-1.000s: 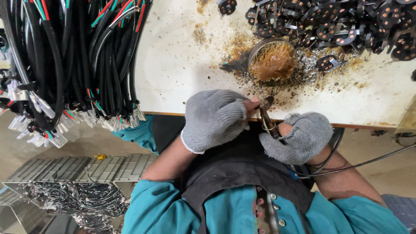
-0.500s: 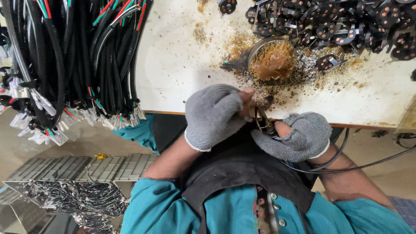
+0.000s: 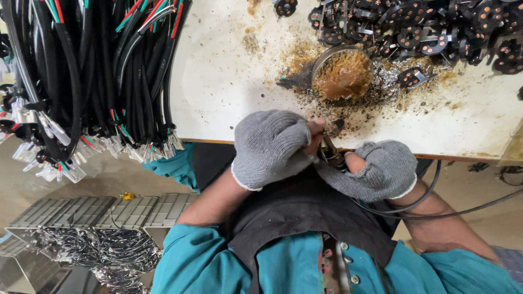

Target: The person solders red and green wire ends onto black plug terminals at a workbench. They dip wire ends into a flux pot, hold a terminal in one hand, and apply a soldering iron with solder to attach the wire, placing finished assemblies aside and picking up the next terminal.

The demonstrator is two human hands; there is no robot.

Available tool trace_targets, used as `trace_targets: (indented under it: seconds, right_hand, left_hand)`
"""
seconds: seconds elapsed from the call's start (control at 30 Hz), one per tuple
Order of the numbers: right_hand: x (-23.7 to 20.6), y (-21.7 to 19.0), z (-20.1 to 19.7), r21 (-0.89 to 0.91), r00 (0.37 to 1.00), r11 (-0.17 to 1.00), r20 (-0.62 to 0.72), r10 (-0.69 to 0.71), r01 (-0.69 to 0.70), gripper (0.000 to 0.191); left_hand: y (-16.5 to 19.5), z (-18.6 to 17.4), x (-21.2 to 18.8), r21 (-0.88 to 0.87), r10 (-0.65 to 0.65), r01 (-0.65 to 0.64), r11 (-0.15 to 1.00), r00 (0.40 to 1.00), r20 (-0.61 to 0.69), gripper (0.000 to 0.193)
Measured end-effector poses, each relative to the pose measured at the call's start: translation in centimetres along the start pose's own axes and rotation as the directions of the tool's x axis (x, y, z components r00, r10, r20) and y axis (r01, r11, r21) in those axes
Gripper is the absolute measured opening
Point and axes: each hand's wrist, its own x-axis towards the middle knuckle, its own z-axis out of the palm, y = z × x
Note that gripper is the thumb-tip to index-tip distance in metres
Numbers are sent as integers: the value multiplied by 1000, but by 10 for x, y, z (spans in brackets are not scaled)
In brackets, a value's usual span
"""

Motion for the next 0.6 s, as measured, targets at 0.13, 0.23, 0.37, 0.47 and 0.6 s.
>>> trace_targets:
  seconds: [0.13, 0.23, 0.37, 0.47, 0.6]
  right_hand:
    - [-2, 2, 2, -25, 1000, 1000, 21, -1, 1, 33]
    - [-3, 3, 3, -42, 999, 999, 41, -20, 22, 35]
    - [-4, 5, 2, 33, 994, 995, -66, -91, 93, 26]
    - [-9, 9, -3, 135, 976, 979, -176, -131, 156, 26]
    - [-27, 14, -6, 172, 965, 960, -178, -193, 223, 28]
  left_hand:
    - [1, 3, -2, 50, -90, 95, 994, 992, -86, 30]
    - [-1, 3, -3, -26, -27, 25, 999, 997, -68, 31]
    - [-2, 3, -4, 14, -29, 29, 999, 1000, -10, 34]
    - [-3, 0, -5, 7, -36, 36, 999, 999, 16, 44]
    - [-5, -2, -6, -70, 35, -33, 997, 999, 28, 35]
